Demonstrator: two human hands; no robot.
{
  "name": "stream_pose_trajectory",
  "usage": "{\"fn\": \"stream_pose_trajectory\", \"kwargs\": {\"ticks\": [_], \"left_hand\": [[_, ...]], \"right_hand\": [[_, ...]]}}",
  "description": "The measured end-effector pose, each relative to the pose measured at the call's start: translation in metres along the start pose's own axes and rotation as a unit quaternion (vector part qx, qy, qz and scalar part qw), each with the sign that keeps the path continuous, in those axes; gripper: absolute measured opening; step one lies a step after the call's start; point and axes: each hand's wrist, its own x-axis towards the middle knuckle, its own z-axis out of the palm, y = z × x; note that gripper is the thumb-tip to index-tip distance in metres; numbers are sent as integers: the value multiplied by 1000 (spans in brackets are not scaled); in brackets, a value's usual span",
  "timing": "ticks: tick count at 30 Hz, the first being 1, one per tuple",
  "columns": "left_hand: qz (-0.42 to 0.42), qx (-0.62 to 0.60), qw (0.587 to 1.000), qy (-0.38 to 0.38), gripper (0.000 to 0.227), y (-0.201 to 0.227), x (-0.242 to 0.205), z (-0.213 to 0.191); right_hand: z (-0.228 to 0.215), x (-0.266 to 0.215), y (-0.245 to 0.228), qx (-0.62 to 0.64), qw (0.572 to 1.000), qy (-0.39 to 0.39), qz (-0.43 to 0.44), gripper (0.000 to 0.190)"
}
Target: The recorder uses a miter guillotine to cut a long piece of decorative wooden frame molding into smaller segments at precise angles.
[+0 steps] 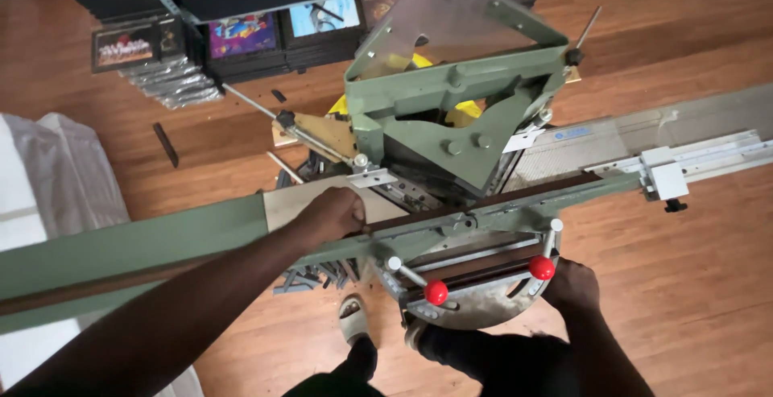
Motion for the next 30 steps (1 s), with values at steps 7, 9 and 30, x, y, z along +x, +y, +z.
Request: {"fn": "stream_pose_trajectory", "kwargs": {"ticks": [7, 9, 30], "left_hand": [[18, 2, 1000, 11, 9, -17, 9, 9], [16, 1, 1000, 14, 8, -9, 7, 3], [-21, -202, 979, -9, 12, -18, 5, 13]], "right_hand": [[-12, 2, -10, -15, 999, -34, 33, 32], [-22, -1, -18, -4, 999, -26, 37, 32], [-9, 33, 17, -20, 999, -20, -32, 35]]}}
